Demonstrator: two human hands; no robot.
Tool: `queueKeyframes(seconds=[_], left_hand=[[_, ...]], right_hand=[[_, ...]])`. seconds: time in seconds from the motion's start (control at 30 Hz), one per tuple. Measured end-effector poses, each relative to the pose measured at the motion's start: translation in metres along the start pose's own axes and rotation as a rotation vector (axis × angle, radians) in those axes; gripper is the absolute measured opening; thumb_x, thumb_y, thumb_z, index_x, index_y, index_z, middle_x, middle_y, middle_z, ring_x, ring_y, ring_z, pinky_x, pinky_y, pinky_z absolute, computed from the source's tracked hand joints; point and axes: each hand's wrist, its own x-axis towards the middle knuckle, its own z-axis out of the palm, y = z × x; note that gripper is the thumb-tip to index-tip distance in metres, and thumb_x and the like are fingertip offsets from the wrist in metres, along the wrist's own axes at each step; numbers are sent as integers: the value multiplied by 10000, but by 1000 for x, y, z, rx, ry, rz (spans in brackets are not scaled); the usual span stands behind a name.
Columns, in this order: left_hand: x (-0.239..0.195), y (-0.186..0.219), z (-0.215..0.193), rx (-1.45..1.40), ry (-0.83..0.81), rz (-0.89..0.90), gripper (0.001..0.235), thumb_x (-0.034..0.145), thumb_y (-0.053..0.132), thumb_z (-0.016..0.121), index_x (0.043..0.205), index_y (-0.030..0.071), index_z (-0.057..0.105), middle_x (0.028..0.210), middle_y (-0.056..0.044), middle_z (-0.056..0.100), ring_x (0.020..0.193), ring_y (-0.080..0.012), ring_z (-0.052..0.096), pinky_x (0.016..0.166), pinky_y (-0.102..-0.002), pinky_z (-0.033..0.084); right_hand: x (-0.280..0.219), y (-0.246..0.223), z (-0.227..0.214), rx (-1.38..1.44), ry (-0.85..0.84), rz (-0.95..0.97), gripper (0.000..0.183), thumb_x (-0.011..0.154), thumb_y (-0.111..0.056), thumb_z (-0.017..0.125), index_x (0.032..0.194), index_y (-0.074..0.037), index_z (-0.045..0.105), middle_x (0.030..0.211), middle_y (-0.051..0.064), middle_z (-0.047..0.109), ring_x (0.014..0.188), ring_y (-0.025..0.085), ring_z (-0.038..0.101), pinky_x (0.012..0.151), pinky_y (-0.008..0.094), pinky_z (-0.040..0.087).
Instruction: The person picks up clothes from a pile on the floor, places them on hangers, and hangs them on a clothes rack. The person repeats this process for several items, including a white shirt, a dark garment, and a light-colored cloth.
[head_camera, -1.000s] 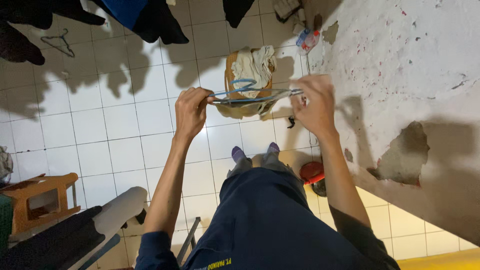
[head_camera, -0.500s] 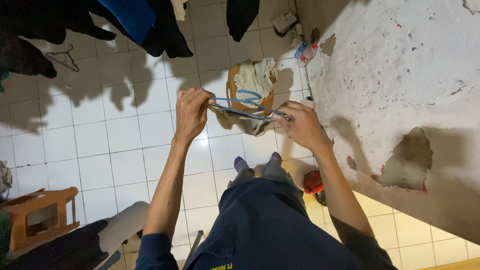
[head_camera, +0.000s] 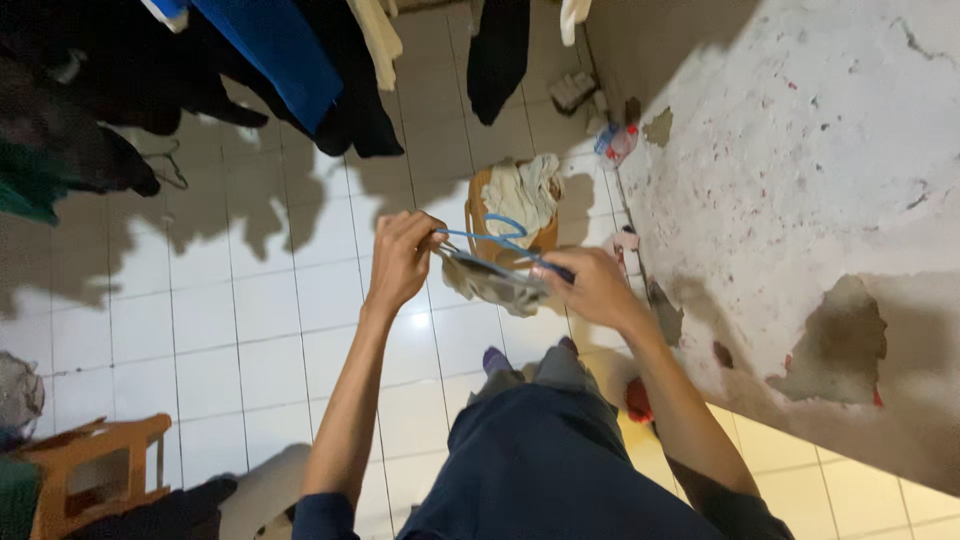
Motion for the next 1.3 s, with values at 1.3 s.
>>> queueKeyframes(seconds=[1.3], left_hand=[[252,164,173,-285,101,1,334,895,31,705,1224,77,677,1333,-124,660,1339,-345,564,1111,-448,448]], right_hand=[[116,169,-192,678,153,79,297,1002,-122,526,1241,-9,661,717,10,635,646,82,569,620,251,470]])
